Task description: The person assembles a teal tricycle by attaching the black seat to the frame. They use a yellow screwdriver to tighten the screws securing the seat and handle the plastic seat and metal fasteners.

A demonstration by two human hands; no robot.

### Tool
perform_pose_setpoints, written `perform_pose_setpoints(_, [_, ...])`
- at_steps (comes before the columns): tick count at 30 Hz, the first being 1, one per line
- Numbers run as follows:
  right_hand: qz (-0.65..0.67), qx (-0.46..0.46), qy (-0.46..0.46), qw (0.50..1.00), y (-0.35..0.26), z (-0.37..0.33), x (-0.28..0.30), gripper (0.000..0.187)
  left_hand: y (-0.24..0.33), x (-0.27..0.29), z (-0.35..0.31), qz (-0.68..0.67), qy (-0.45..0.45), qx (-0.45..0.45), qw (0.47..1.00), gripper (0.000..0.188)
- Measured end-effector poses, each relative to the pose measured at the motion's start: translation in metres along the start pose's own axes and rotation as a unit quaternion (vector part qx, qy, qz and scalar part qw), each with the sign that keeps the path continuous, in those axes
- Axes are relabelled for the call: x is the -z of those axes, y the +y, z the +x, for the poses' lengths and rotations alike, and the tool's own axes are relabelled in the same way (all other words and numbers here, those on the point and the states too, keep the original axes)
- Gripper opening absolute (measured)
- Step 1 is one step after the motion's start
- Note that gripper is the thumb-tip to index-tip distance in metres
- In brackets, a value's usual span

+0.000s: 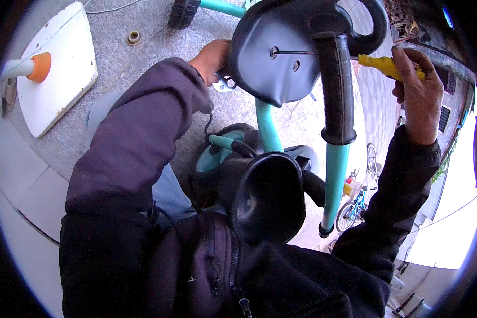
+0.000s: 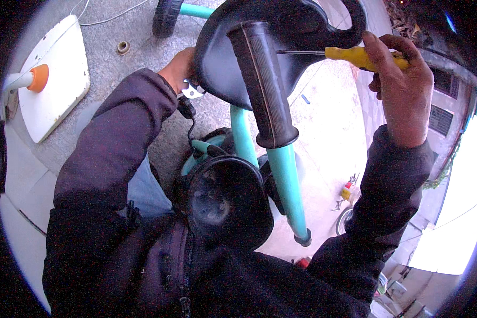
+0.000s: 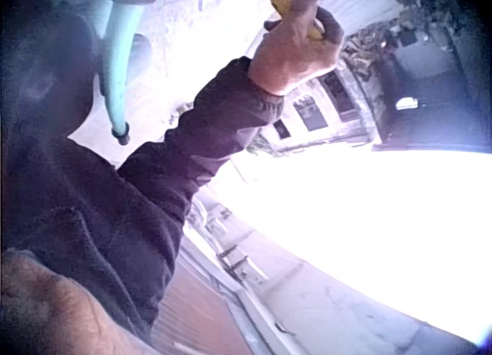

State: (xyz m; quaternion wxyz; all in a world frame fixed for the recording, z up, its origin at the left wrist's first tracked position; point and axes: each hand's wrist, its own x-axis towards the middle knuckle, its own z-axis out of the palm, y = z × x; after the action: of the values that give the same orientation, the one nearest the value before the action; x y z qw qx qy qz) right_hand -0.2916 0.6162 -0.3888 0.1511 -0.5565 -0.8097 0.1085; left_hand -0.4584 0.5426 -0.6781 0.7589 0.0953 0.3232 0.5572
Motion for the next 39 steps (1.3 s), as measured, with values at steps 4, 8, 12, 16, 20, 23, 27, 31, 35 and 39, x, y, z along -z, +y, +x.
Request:
perform_pose_setpoints(4, [-0.040,0.018,0.015,0.999,0.002,0.007,-0.002,0.028,-0.002,0.009,0.014,0.039,-0.006,0.037,0.999,0.022])
perform_pose_setpoints(8, [-0.034,0.019,0.018,0.999,0.009,0.009,0.000,0.029,0.018,-0.009,-0.001,0.138,-0.009,0.053,0.989,0.026])
perform_pose_setpoints(12, [-0.010,0.021,0.023,0.999,0.010,0.004,0.000,0.028,0.011,-0.012,-0.001,0.081,-0.012,0.019,0.996,0.025])
perform_pose_setpoints(16, [-0.009,0.028,0.029,0.999,0.014,0.000,0.003,0.028,0.003,-0.004,0.006,0.187,-0.059,-0.057,0.979,0.025])
perform_pose_setpoints(20, [-0.072,-0.003,0.012,0.997,0.008,-0.001,0.008,0.029,-0.004,0.000,0.017,0.079,-0.069,0.002,0.994,0.025])
perform_pose_setpoints(23, [-0.077,0.074,0.008,0.994,0.010,0.003,0.007,0.028,-0.023,0.032,0.047,0.100,-0.090,0.002,0.991,0.026])
perform_pose_setpoints(27, [-0.053,0.233,0.014,0.971,-0.001,-0.008,0.002,0.026,-0.023,0.014,0.045,-0.023,-0.066,0.023,0.997,0.025])
perform_pose_setpoints(31, [-0.025,0.179,-0.042,0.983,-0.029,-0.021,0.004,0.029,-0.027,0.016,0.053,-0.039,-0.095,0.013,0.995,0.024])
perform_pose_setpoints(35, [-0.053,0.000,-0.094,0.994,-0.025,-0.010,0.012,0.029,-0.032,0.029,0.056,-0.036,-0.081,0.001,0.996,0.024])
perform_pose_setpoints(39, [-0.066,0.074,-0.061,0.993,-0.010,-0.008,0.013,0.027,-0.012,0.005,0.030,0.050,-0.086,0.022,0.995,0.026])
